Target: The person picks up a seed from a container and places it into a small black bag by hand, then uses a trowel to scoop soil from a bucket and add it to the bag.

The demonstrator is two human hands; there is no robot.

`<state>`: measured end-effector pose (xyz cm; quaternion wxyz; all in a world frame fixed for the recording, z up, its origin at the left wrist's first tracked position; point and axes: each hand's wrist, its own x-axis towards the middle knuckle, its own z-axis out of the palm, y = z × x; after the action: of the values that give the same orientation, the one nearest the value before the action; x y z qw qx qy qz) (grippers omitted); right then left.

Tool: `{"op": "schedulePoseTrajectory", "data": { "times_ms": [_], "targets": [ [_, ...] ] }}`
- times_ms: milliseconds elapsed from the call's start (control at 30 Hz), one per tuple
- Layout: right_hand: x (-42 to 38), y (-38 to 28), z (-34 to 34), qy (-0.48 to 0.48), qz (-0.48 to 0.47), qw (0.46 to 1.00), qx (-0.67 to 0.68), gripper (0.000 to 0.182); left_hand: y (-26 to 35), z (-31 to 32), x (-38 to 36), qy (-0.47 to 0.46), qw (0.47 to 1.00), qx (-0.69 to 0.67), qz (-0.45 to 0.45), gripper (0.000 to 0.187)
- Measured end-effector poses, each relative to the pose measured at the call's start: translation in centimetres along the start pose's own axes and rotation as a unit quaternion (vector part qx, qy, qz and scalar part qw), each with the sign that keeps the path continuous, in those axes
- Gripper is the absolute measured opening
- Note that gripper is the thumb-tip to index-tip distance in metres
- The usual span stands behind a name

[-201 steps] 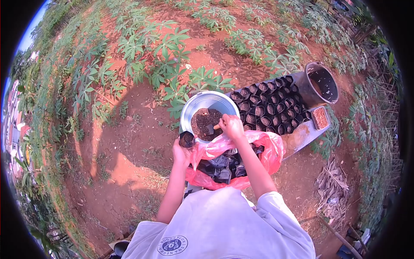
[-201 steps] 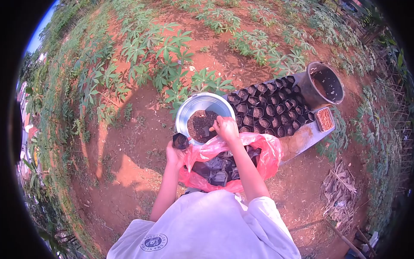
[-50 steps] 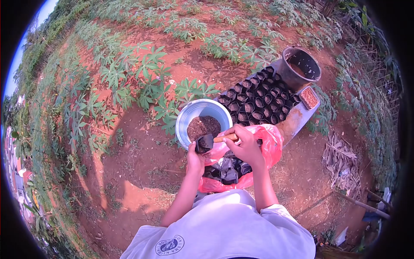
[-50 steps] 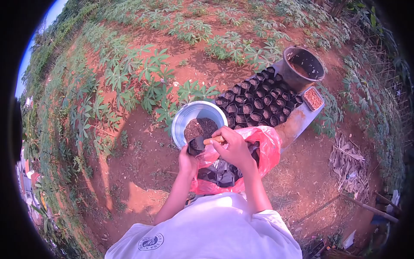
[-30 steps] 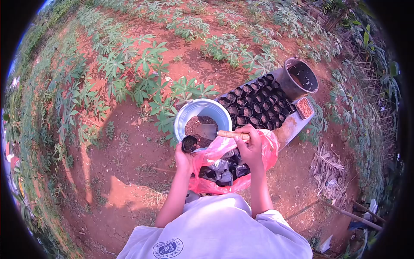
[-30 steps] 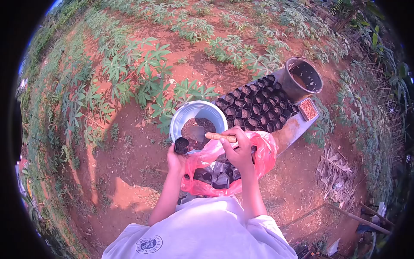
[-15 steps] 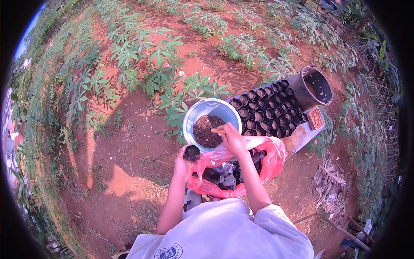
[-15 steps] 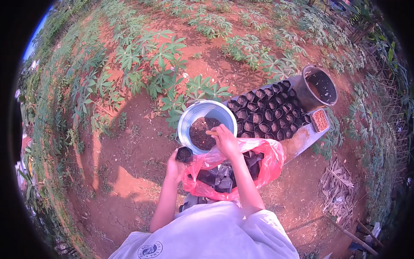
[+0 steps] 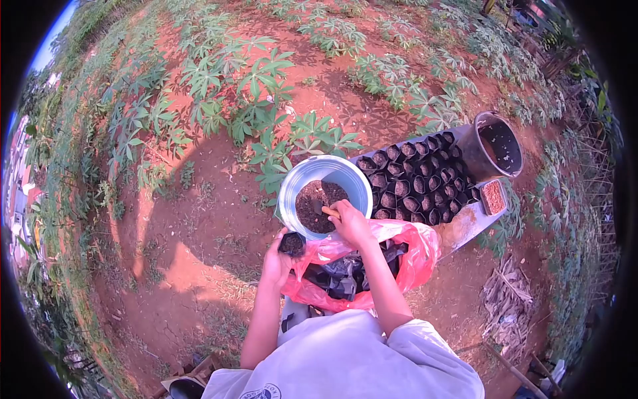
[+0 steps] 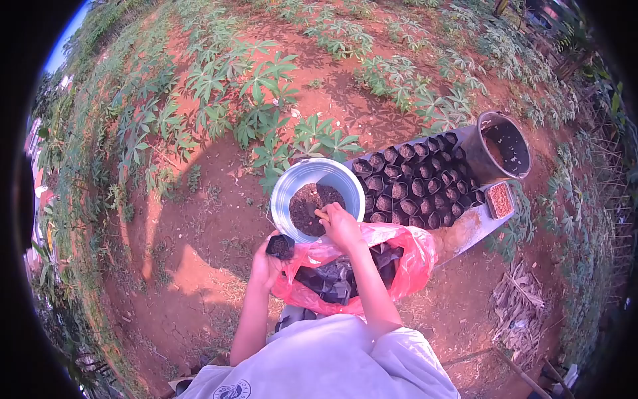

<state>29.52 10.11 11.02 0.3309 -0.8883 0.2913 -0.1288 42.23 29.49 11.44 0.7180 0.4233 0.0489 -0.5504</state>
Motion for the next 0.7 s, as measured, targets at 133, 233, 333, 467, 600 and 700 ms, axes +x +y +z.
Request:
{"op": "schedulePoseTrajectory", "data": {
  "times_ms": [133,233,333,467,600,700],
  "targets": [
    [-0.1,-0.8,-0.4,-0.011,0.003,1.0,-0.007,0.021,-0.1,-0.9,0.1,-0.023,1.0,-0.003,-0.009,0.042],
    [-0.4,-1.3,-0.6,0.005,-0.01,1.0,-0.004,0.018,0.1,-1.2,0.1,-0.021,1.0,-0.014,-0.009,0.042],
    [-0.5,-1.2,-0.4,0.017,-0.014,1.0,0.01,0.016,0.2,-1.2,0.2,-0.017,1.0,-0.022,-0.015,0.041],
    [-0.8,-2.0,-0.6,0.036,0.005,0.999,0.024,0.015,0.5,-1.3,0.0,-0.016,0.999,-0.026,-0.028,0.041],
    [-0.9,-2.0,-0.6,0.041,0.003,0.999,0.022,0.015,0.9,-1.3,0.0,-0.04,0.998,-0.018,-0.033,0.041],
    [-1.1,-2.6,-0.4,0.055,0.015,0.998,0.039,0.014,1.2,-1.5,-0.1,-0.04,0.999,-0.018,-0.031,0.041]
  ]
}}
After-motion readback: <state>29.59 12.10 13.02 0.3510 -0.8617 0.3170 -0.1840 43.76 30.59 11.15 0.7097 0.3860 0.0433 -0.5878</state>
